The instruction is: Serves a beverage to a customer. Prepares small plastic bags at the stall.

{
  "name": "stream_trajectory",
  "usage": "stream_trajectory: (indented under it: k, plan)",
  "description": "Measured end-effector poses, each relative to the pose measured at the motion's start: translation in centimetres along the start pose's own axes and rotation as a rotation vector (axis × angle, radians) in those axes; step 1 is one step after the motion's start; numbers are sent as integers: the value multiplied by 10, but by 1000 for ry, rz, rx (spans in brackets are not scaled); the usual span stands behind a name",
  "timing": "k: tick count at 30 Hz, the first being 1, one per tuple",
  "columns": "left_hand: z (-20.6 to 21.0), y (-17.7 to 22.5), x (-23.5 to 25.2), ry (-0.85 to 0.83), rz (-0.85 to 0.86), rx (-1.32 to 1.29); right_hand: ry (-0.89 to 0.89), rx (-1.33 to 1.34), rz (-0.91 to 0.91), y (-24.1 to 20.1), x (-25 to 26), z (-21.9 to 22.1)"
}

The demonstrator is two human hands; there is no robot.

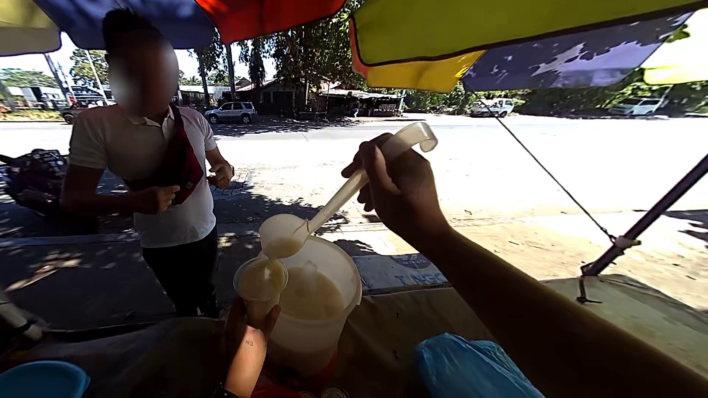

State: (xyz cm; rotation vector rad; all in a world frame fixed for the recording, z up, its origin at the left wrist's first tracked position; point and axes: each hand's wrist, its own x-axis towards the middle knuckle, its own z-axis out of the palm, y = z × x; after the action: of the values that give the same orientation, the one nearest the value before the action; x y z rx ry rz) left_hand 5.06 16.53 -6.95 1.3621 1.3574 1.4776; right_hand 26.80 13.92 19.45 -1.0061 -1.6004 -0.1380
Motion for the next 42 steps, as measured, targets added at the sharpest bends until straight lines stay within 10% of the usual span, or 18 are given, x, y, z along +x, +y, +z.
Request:
stream_trajectory:
  k: [9, 18, 42]
  plan:
    - [-16, -7, 14, 93, 128, -22, 31, 179, 809, 81, -59, 36]
    - [-49, -10, 48, 164, 98, 68, -596, -35, 186, 112, -185, 108]
    - [-68, -37, 112, 339, 121, 135, -1311, -304, 722, 124, -173, 125]
